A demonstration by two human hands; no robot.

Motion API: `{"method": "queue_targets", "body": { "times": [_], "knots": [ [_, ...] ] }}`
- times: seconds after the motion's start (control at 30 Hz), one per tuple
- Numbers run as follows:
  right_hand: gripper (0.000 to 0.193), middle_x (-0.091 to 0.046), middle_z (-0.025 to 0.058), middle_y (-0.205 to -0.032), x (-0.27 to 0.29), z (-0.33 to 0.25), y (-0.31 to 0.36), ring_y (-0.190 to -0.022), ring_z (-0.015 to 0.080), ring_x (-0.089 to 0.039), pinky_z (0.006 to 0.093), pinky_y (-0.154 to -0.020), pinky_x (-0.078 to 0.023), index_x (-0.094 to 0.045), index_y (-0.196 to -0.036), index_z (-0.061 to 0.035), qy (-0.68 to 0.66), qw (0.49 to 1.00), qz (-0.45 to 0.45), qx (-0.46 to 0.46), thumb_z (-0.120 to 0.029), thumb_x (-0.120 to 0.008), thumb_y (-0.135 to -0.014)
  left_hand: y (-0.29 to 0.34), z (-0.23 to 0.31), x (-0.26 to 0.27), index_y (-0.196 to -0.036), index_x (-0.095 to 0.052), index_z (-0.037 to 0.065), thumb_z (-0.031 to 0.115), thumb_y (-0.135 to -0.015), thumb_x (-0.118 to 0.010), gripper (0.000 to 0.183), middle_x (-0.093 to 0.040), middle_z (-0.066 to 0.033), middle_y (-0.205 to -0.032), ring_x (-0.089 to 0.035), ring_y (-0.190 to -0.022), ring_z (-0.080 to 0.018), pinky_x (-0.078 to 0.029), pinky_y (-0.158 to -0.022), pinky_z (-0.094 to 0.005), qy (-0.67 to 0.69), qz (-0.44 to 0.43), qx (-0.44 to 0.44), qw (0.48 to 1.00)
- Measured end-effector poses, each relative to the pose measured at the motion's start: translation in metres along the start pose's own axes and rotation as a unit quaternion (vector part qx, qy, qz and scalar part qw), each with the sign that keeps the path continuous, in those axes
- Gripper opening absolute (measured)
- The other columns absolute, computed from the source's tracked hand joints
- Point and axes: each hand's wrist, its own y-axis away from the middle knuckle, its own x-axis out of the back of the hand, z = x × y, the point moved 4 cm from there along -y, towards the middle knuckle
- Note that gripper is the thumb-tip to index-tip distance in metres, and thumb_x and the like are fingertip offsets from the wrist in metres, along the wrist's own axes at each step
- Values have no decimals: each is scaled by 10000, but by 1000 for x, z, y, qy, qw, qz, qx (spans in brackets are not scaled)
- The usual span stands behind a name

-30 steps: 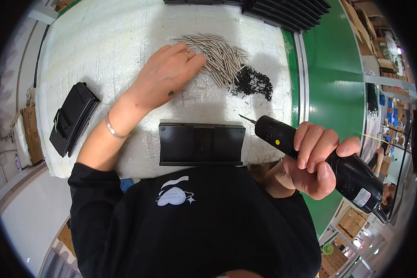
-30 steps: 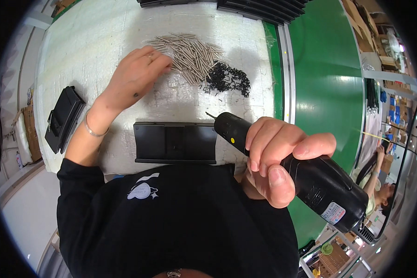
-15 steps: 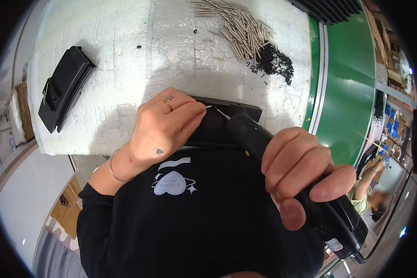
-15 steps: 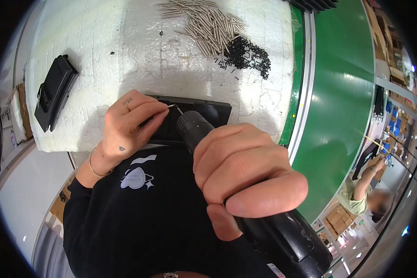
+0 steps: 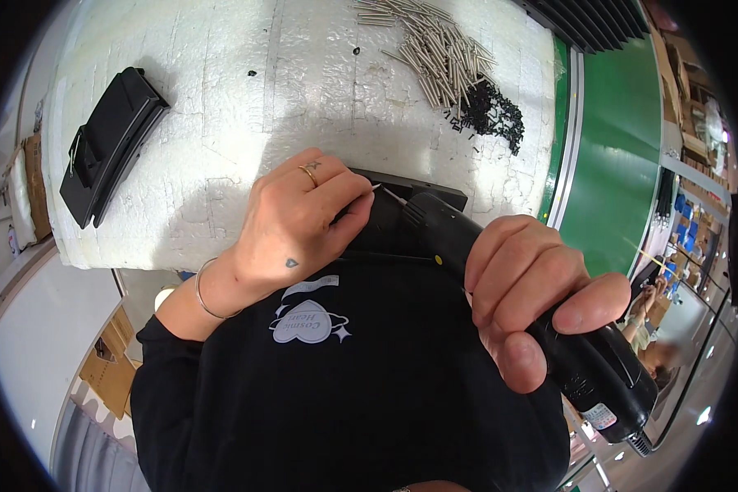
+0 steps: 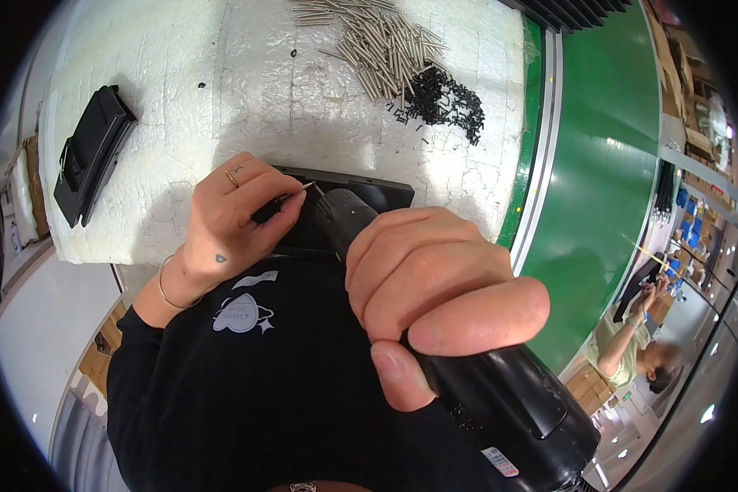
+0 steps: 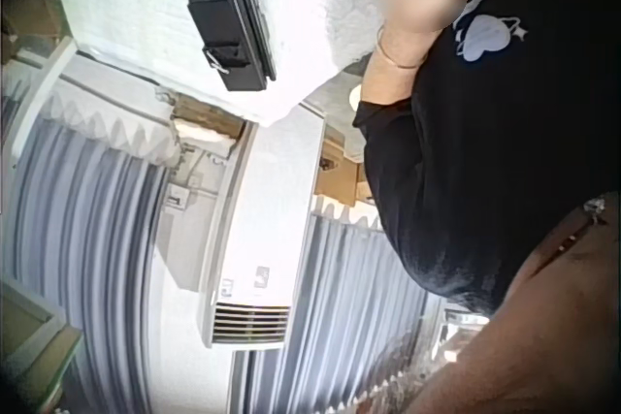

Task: Assembling plastic components using an electric screwdriver.

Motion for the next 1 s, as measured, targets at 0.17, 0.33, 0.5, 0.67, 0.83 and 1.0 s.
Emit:
{"method": "queue_targets", "body": {
  "times": [0.17,0.33,0.5,0.67,0.83,1.0],
  "knots": [
    [358,-541,-36,-628,-1,6,-7,-471,97,-523,241,-469,-443,-424,-1027,-156,-6,1000,-30,2,-71,-662,-774,4,-2,0,-807,-663,33,-52,-683,-750,173,-623,-73,-735,-589,-651,-235,-475,-561,-315,-6,-13,14,1000],
    [330,-542,-23,-627,-8,6,-20,-470,106,-529,257,-460,-451,-401,-966,-142,4,998,-62,-16,-64,-652,-767,9,-2,-8,-795,-626,44,1,-694,-734,153,-563,-44,-692,-564,-636,-226,-470,-510,-321,24,10,-20,999],
    [341,-535,-1,-621,-20,4,-26,-469,134,-521,278,-463,-455,-387,-923,-121,34,990,-119,-68,-31,-678,-769,12,-1,-11,-757,-598,59,26,-712,-729,142,-529,-27,-670,-557,-642,-204,-463,-493,-312,3,3,-21,1000],
    [344,-535,7,-627,-27,7,-29,-469,144,-514,288,-463,-450,-389,-907,-115,40,987,-136,-71,-19,-688,-766,12,-1,-10,-718,-566,70,31,-725,-714,153,-486,-26,-649,-537,-631,-193,-451,-482,-315,1,3,-32,999],
    [333,-534,20,-628,-27,7,-28,-468,155,-510,295,-461,-448,-397,-902,-106,42,989,-118,-74,-9,-683,-762,11,1,-13,-716,-552,75,32,-734,-696,151,-474,-31,-670,-526,-642,-190,-447,-501,-305,-18,-23,-43,999],
    [309,-526,39,-614,-23,7,-30,-468,175,-508,309,-453,-438,-401,-897,-86,16,992,-105,-73,11,-661,-760,9,5,-13,-741,-564,72,27,-720,-704,148,-482,-35,-678,-528,-650,-197,-452,-519,-309,-33,-49,-51,997]
  ]
}}
